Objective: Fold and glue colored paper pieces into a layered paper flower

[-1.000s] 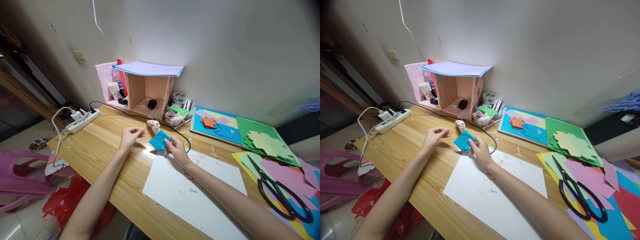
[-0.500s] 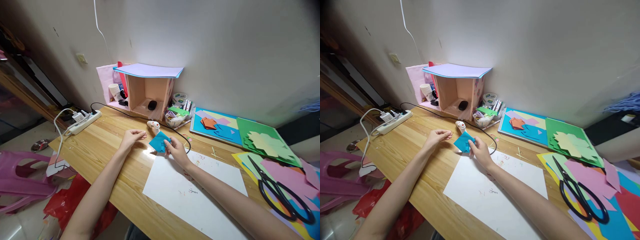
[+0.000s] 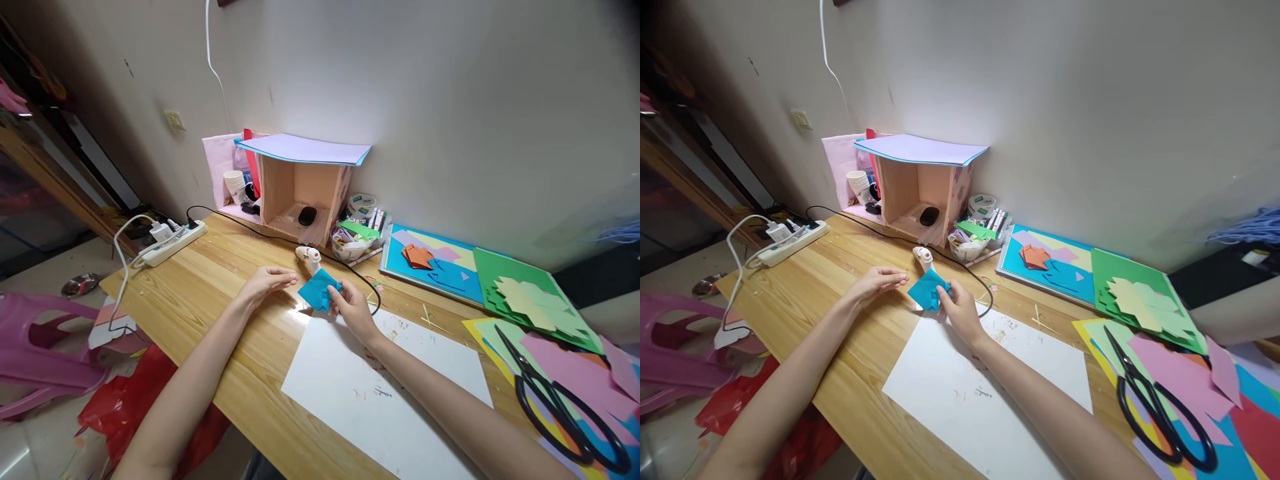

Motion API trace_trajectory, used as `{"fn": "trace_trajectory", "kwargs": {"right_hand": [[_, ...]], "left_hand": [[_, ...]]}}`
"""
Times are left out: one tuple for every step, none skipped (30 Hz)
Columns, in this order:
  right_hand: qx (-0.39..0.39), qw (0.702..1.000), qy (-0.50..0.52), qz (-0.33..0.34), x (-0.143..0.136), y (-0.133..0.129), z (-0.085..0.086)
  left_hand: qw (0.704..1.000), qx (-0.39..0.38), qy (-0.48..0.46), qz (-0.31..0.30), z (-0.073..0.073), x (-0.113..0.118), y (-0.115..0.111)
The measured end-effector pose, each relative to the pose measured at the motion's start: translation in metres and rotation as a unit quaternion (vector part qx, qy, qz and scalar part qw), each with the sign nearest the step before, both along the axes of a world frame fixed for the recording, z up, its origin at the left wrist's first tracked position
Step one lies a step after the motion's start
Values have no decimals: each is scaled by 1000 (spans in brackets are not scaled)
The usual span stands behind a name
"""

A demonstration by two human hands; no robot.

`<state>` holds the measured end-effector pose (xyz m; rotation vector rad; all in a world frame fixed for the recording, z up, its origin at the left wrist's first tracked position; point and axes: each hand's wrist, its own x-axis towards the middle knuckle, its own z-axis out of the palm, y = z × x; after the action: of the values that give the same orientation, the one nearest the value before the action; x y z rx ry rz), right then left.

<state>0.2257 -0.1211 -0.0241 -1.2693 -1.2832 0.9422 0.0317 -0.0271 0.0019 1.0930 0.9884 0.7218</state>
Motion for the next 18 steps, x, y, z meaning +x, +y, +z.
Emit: {"fn": "trace_trajectory", "kwargs": {"right_hand": [[0, 1000, 1, 1, 0, 0, 0], [0, 1000, 2, 2, 0, 0, -1], [0, 1000, 4, 2, 0, 0, -1], [0, 1000, 5, 3, 0, 0, -1], [1, 1000, 7, 5, 0, 1, -2], [2, 1000, 7, 6, 0, 1, -2], [2, 1000, 7, 7, 0, 1, -2], [2, 1000, 7, 8, 0, 1, -2], [2, 1000, 6, 7, 1, 1, -3], [0, 1000, 6, 7, 1, 1, -3], [-1, 1000, 5, 5, 1, 1, -3], [-2, 1000, 5, 3, 1, 1, -4], [-3, 1000, 4, 2, 1, 1, -4], [-2, 1000, 3, 2, 1, 1, -4], [-2, 1000, 3, 2, 1, 1, -4], [-1, 1000, 4, 2, 1, 1, -4], [0, 1000, 5, 3, 1, 1, -3], [1, 1000, 6, 4, 0, 1, -3]], "left_hand": [[1000, 3, 5, 5, 0, 0, 0], [1000, 7, 10, 9, 1, 0, 0], [1000, 11, 14, 13, 1, 0, -1], [1000, 13, 15, 15, 2, 1, -2], [1000, 14, 11, 14, 3, 1, -3], [1000, 14, 4, 10, 3, 2, -4], [1000, 16, -3, 3, 4, 3, -5], [1000, 19, -9, -5, 5, 3, -6], [1000, 24, -12, -14, 5, 3, -6], [999, 31, -15, -22, 5, 4, -7], [999, 36, -16, -27, 5, 4, -7], [999, 40, -16, -29, 6, 4, -7], [999, 42, -15, -30, 6, 4, -7], [999, 45, -12, -28, 6, 4, -7], [999, 47, -5, -25, 6, 4, -7], [998, 51, 5, -20, 7, 4, -7], [998, 56, 16, -13, 7, 4, -7], [998, 62, 25, -6, 7, 4, -7]]}}
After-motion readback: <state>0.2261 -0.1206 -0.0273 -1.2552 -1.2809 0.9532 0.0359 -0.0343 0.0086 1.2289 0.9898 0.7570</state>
